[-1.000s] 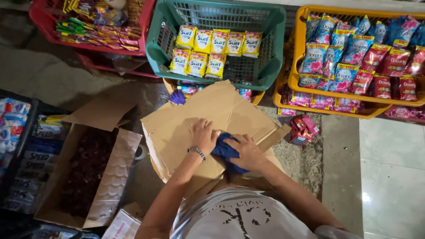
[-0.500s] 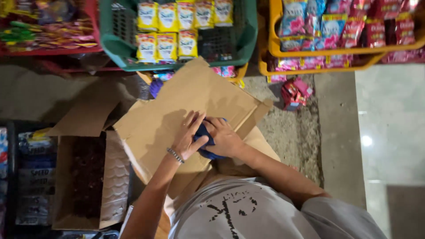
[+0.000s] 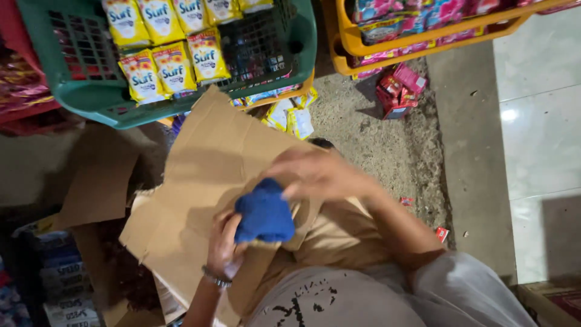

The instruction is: Wiping detergent sachets with a cloth and placing them into a basket.

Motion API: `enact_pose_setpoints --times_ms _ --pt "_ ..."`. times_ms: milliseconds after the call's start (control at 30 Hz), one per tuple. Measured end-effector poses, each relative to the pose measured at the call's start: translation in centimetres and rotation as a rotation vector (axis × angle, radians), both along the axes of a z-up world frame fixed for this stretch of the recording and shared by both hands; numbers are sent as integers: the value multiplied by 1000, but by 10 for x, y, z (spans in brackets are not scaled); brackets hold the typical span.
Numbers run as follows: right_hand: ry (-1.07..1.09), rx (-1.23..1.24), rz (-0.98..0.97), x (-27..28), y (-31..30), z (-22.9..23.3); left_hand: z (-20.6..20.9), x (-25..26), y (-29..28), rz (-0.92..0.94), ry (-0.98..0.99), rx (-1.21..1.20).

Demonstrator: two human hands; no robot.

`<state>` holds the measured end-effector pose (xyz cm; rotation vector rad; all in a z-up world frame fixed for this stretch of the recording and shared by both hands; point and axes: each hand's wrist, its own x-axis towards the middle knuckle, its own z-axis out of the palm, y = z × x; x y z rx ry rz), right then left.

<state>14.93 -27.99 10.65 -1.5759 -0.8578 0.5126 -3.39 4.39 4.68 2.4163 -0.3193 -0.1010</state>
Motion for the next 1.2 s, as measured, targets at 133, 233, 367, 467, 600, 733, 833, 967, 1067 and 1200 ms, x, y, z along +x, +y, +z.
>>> enact_pose_setpoints --times_ms 133,233,367,467,600,733,833,967,1067,1200 --pt "270 199 -584 64 -52 -76 10 -1 10 16 -62 -115" --pt "396 -3 -917 89 -81 -235 7 12 9 3 -25 -159" --pt "197 -634 -864 87 -75 -427 20 50 0 -40 38 -219" --pt "343 -628 -654 72 -35 -445 8 58 6 -93 -6 -237" --pt "114 -651 -535 61 9 -498 -20 52 13 -131 -73 -241" --pt "-246 -977 3 78 60 -483 -51 25 20 36 -188 -203" --pt "-174 -975 42 87 90 -500 -63 11 31 24 -181 -115" --pt "-660 -919 97 93 125 -571 -62 -30 26 182 -263 -68" --pt "-1013 -981 -161 112 147 -583 -139 -117 4 515 -437 -62" --pt "-1362 -1009 -460 137 158 -583 -185 -115 16 838 -626 -48"
